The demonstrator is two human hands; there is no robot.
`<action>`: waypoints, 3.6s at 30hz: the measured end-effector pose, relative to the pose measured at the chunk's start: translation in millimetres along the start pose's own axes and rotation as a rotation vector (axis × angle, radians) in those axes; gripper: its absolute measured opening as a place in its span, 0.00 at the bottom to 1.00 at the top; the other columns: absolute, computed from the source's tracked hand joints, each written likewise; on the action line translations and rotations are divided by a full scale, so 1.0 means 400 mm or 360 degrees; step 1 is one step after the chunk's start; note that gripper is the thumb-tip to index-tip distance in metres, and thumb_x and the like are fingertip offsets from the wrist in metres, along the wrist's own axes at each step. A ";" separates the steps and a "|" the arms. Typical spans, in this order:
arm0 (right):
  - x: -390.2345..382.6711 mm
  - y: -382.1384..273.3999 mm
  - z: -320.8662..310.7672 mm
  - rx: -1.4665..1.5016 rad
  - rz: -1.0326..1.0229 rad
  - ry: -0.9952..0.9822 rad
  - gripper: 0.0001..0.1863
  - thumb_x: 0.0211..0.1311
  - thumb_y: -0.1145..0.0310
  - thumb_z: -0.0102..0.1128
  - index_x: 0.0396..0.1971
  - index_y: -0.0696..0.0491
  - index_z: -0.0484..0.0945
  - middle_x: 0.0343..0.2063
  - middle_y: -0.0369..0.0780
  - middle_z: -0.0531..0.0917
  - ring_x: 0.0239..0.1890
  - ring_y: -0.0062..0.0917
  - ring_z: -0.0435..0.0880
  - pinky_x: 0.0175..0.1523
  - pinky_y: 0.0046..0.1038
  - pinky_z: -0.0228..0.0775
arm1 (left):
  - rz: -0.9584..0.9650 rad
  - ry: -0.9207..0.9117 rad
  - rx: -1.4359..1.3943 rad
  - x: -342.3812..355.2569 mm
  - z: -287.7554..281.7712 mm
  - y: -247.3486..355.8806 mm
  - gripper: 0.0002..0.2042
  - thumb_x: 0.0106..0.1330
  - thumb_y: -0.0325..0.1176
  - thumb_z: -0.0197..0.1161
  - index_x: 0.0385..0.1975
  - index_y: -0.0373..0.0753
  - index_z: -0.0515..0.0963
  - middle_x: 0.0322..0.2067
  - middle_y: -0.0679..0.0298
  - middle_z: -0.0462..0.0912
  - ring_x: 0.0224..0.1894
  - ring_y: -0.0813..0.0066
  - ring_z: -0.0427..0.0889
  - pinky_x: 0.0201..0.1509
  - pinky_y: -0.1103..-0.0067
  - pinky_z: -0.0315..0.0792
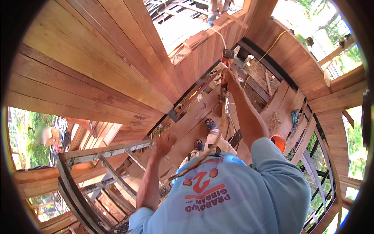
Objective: The person installs wooden planks onto a curved wooden structure using a pneumatic nail gun. They position each plank, secure it with the nail gun, and occasionally use a hammer to adjust the fit.
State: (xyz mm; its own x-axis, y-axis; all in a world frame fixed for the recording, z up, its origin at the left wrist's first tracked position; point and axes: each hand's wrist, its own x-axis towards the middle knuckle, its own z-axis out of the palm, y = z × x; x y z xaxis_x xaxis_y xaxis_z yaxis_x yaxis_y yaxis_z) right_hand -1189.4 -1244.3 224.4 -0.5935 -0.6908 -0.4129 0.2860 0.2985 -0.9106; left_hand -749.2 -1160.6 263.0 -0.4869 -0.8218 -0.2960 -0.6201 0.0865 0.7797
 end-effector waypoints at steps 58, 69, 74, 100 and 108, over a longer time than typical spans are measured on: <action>1.323 -0.766 -0.122 -0.1303 -0.1018 0.0494 0.21 0.59 0.51 0.58 0.36 0.55 0.86 0.38 0.57 0.85 0.43 0.50 0.86 0.47 0.46 0.77 | -0.1107 0.0094 -0.0391 0.658 0.100 0.213 0.18 0.61 0.46 0.68 0.36 0.36 0.80 0.21 0.66 0.78 0.18 0.79 0.75 0.21 0.78 0.67; 1.440 -0.967 -0.163 -0.1619 -0.1037 0.0372 0.20 0.57 0.52 0.57 0.28 0.56 0.85 0.30 0.48 0.85 0.37 0.39 0.85 0.43 0.38 0.74 | -0.1078 0.0172 -0.0599 0.626 0.147 0.099 0.23 0.61 0.45 0.70 0.51 0.36 0.80 0.31 0.66 0.82 0.29 0.81 0.79 0.32 0.78 0.73; 1.404 -0.997 -0.185 -0.1500 -0.0937 0.0427 0.12 0.54 0.64 0.57 0.24 0.57 0.81 0.17 0.41 0.82 0.24 0.29 0.84 0.29 0.33 0.72 | -0.0884 0.0159 -0.0363 0.666 0.137 0.163 0.24 0.61 0.45 0.71 0.52 0.37 0.80 0.30 0.67 0.82 0.28 0.82 0.78 0.30 0.79 0.72; 1.381 -0.969 -0.177 -0.0623 -0.0932 0.0209 0.27 0.57 0.49 0.67 0.44 0.58 0.84 0.26 0.43 0.86 0.29 0.28 0.85 0.37 0.32 0.75 | -0.0727 -0.0029 -0.0100 0.685 0.165 0.072 0.24 0.59 0.49 0.68 0.51 0.39 0.80 0.31 0.65 0.82 0.28 0.79 0.78 0.32 0.77 0.72; 1.368 -0.987 -0.144 -0.0888 -0.1219 0.0584 0.34 0.56 0.46 0.68 0.55 0.57 0.78 0.33 0.44 0.86 0.39 0.33 0.86 0.45 0.34 0.77 | -0.1092 -0.0115 -0.0093 0.679 0.167 0.101 0.29 0.56 0.55 0.69 0.50 0.37 0.81 0.30 0.61 0.84 0.28 0.74 0.82 0.31 0.74 0.74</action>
State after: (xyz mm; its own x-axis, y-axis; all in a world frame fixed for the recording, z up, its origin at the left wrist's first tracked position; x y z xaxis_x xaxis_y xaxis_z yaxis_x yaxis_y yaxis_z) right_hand -1670.3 -1702.1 356.8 -0.6909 -0.6087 0.3900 -0.6042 0.1900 -0.7738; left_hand -947.7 -1342.7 177.4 -0.0370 -0.6402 -0.7673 -0.7695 -0.4717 0.4306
